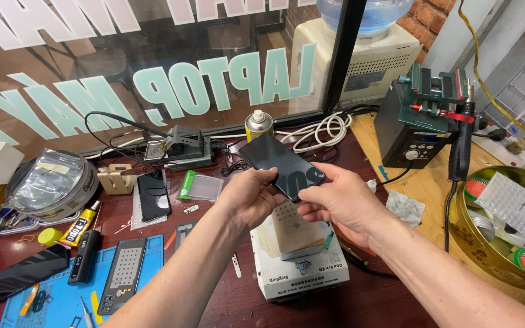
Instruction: The person cleans the edges of a disassembled smartphone with a cloth, then applies adhesive along the frame using a T-7000 tube. The person aligns and presses the screen assembly onto the frame to bond it.
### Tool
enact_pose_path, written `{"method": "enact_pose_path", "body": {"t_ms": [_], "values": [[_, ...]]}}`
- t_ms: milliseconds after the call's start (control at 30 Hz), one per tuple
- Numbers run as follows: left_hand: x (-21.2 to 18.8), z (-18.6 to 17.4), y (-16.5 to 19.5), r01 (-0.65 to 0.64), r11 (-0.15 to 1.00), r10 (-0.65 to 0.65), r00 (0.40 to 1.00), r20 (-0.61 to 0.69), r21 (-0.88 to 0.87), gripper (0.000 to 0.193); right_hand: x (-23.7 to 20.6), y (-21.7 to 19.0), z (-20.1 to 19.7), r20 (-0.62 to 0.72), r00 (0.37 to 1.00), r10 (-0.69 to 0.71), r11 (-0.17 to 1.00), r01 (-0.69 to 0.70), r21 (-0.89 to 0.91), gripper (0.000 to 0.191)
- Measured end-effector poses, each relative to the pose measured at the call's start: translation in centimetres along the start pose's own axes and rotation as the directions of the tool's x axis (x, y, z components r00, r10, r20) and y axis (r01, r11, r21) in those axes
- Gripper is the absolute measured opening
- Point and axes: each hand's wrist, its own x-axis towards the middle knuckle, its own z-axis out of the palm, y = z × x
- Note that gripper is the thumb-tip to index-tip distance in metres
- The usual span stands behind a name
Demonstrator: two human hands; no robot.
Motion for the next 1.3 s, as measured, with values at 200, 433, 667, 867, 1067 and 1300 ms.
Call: {"method": "enact_pose_path", "body": {"t_ms": [200, 433, 667, 867, 1067, 1300], "values": [[0.2, 0.0, -0.4, -0.040, 0.997, 0.041, 0.999, -0.014, 0.064, 0.032, -0.4, 0.0, 0.8, -0.006, 0.999, -0.040, 0.997, 0.039, -0.072, 0.069], [0.3, -0.2, -0.6, -0.057, 0.995, 0.055, 0.998, 0.033, 0.078, 0.033, -0.8, -0.7, 0.3, 0.050, 0.998, -0.030, 0.999, 0.032, -0.036, 0.069], [-0.2, 0.0, -0.6, -0.106, 0.989, 0.107, 0.994, -0.002, 0.104, 0.031, -0.3, 0.4, 0.3, -0.010, 0.997, -0.074, 0.989, 0.072, -0.131, 0.069], [-1.0, -0.4, -0.7, -0.281, 0.925, 0.264, 0.959, 0.100, 0.256, 0.023, 0.9, 0.9, -1.9, -0.005, 0.994, -0.106, 0.975, 0.103, -0.199, 0.044], [-1.0, 0.1, -1.0, -0.335, 0.899, 0.306, 0.941, 0.143, 0.283, 0.020, 1.7, 2.4, -2.1, 0.004, 0.992, -0.127, 0.979, 0.126, -0.163, 0.029], [-0.9, -0.2, -1.3, -0.314, 0.892, 0.301, 0.949, 0.090, 0.325, 0.017, 1.5, 2.9, -1.8, -0.003, 0.989, -0.151, 0.964, 0.146, -0.220, 0.025]]}}
